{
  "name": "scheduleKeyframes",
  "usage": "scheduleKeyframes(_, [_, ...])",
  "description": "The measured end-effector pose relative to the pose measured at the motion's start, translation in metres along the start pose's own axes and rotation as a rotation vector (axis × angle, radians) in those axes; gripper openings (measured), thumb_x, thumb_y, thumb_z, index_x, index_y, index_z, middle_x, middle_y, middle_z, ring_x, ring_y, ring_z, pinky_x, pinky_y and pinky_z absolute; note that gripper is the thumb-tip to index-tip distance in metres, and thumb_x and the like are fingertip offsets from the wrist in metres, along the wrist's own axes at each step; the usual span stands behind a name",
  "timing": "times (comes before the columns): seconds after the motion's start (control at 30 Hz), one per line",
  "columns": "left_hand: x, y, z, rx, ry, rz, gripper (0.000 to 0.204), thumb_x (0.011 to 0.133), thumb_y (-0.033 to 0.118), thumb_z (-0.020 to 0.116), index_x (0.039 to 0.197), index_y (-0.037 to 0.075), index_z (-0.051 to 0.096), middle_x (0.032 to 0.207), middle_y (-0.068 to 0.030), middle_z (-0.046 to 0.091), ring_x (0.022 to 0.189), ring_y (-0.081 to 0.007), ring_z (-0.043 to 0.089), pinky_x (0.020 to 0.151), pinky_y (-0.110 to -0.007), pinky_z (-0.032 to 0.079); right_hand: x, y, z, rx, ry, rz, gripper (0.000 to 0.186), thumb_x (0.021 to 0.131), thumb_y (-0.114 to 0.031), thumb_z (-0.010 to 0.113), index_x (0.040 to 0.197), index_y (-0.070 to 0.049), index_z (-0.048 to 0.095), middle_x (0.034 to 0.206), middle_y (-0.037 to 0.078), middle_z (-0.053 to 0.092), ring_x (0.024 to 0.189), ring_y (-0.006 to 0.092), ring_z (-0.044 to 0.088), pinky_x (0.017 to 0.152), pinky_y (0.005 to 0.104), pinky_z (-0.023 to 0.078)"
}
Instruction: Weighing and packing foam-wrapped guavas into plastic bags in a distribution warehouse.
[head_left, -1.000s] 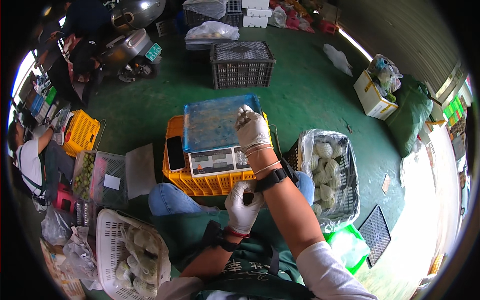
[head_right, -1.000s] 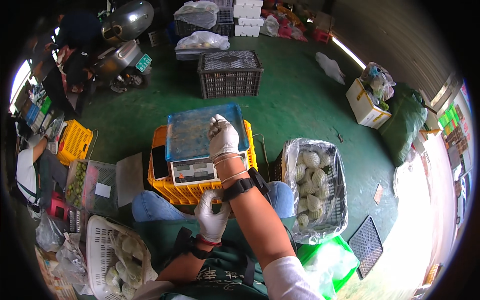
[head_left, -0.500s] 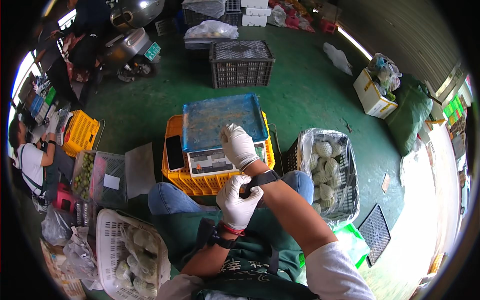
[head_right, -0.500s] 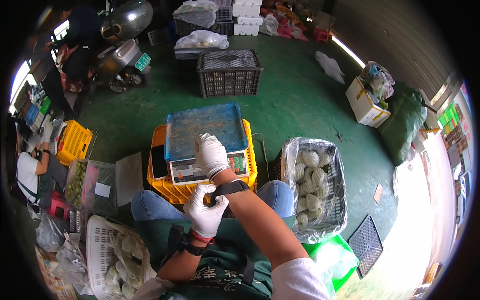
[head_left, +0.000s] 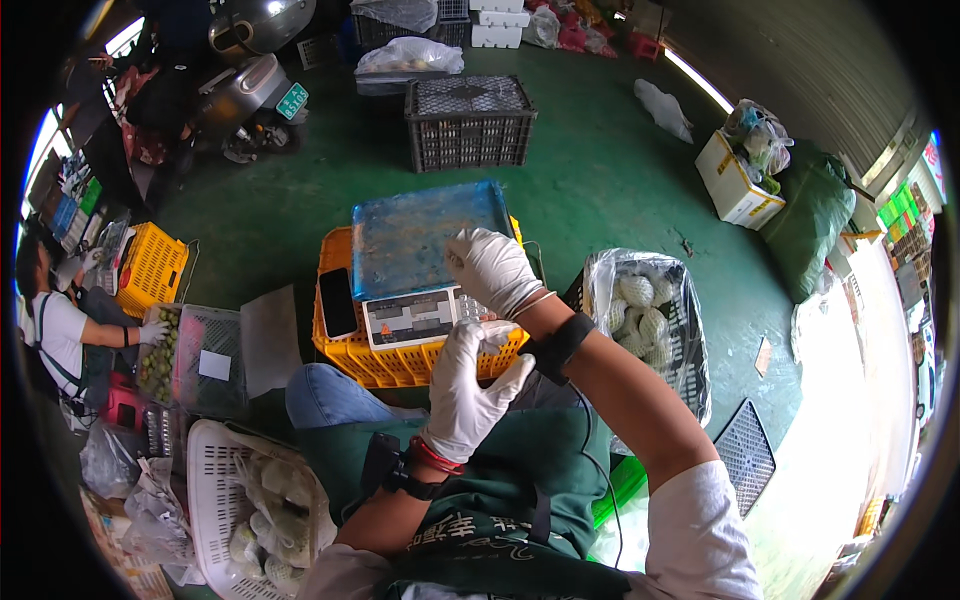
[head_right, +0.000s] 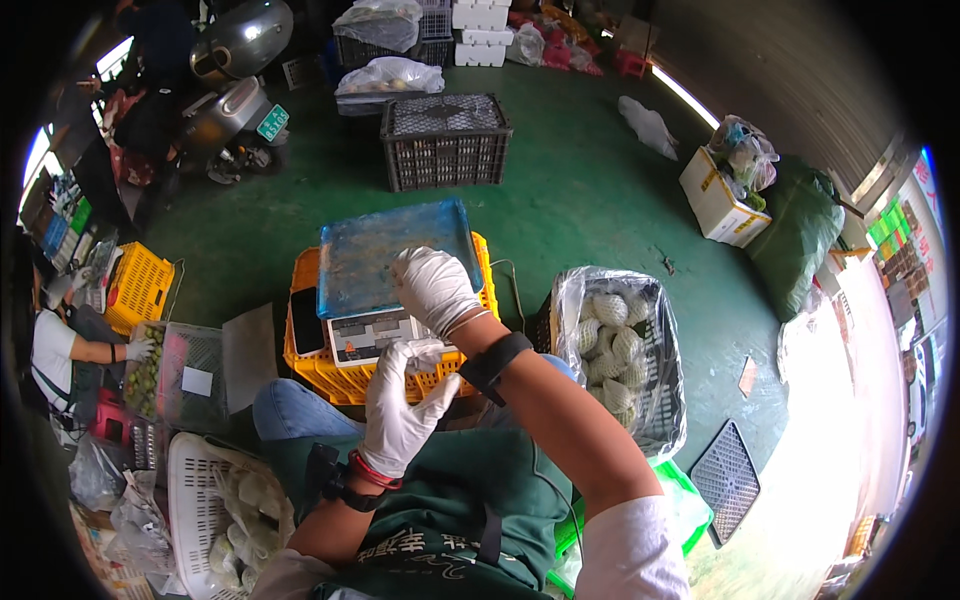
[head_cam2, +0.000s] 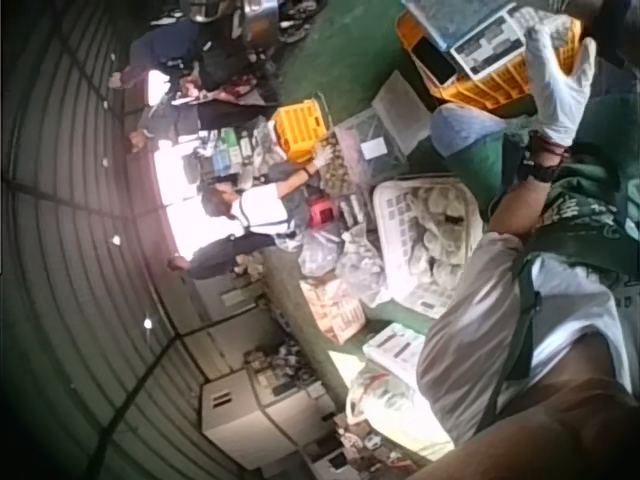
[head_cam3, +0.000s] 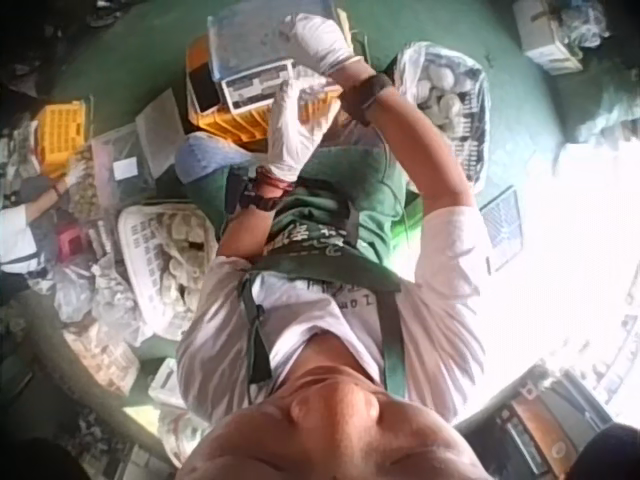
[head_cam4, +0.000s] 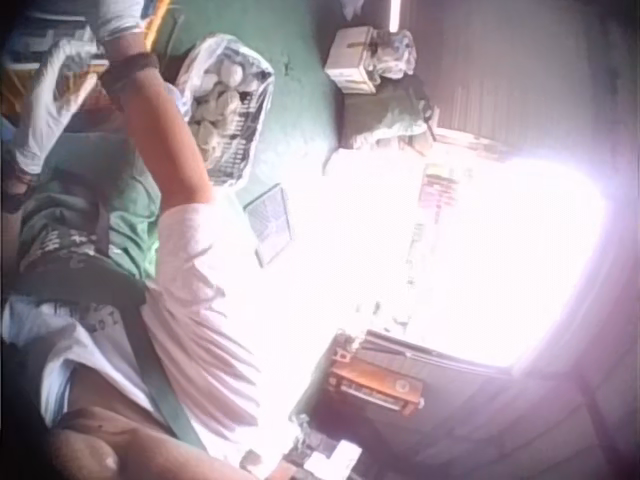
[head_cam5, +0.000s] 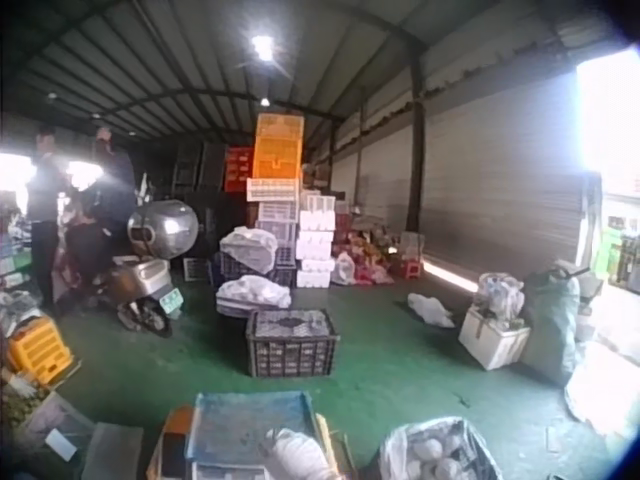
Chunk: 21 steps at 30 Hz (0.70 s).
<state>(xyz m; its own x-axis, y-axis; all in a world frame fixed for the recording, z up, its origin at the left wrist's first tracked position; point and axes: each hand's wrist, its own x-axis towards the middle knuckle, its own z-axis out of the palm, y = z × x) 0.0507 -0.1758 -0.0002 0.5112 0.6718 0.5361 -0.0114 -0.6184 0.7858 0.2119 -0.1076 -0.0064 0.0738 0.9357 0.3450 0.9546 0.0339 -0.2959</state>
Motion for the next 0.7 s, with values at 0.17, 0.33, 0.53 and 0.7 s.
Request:
scheduleKeyframes(0.17, [-0.037, -0.045, 0.0, -0.632, -0.073, -0.474, 0.023, 0.095, 0.015, 0.056, 0.114, 0.002, 0.055, 0.105, -0.005, 0.06, 0.094, -0.0117, 0.059, 0.086, -0.026, 0.046, -0.004, 0.026, -0.01, 1.605, 0.14, 0.558, 0.013, 0.091, -0.009, 0.052, 0.088, -0.003, 0.063, 0.079, 0.004, 0.063, 0.073, 0.0166, 0.06, 0.066, 0.0297, 0.048])
scheduleKeyframes(0.33, [-0.052, -0.039, 0.011, -1.049, -0.381, -0.671, 0.039, 0.1, 0.034, 0.045, 0.123, 0.004, 0.051, 0.113, -0.0082, 0.059, 0.102, -0.0168, 0.059, 0.089, -0.032, 0.048, -0.018, 0.032, 0.001, 2.109, 0.423, 0.601, 0.012, 0.093, -0.014, 0.052, 0.096, -0.006, 0.06, 0.08, 0.003, 0.061, 0.07, 0.0148, 0.056, 0.066, 0.0281, 0.045])
scheduleKeyframes(0.53, [-0.049, -0.018, 0.015, -1.293, -0.348, -0.858, 0.046, 0.101, 0.041, 0.04, 0.128, 0.003, 0.047, 0.114, -0.0122, 0.061, 0.099, -0.0223, 0.062, 0.084, -0.039, 0.053, -0.028, 0.038, 0.018, 2.126, 0.484, 0.637, 0.01, 0.091, -0.01, 0.052, 0.094, -0.005, 0.061, 0.08, 0.005, 0.061, 0.069, 0.0147, 0.055, 0.066, 0.0268, 0.044])
scheduleKeyframes(0.7, [-0.05, -0.001, 0.018, -1.087, -0.357, -0.985, 0.04, 0.1, 0.039, 0.044, 0.118, 0.003, 0.052, 0.1, -0.0103, 0.064, 0.077, -0.0214, 0.066, 0.071, -0.034, 0.055, -0.03, 0.034, 0.017, 1.314, 0.641, 0.462, 0.006, 0.088, -0.003, 0.052, 0.088, -0.004, 0.058, 0.083, 0.005, 0.061, 0.069, 0.0121, 0.054, 0.062, 0.0266, 0.043])
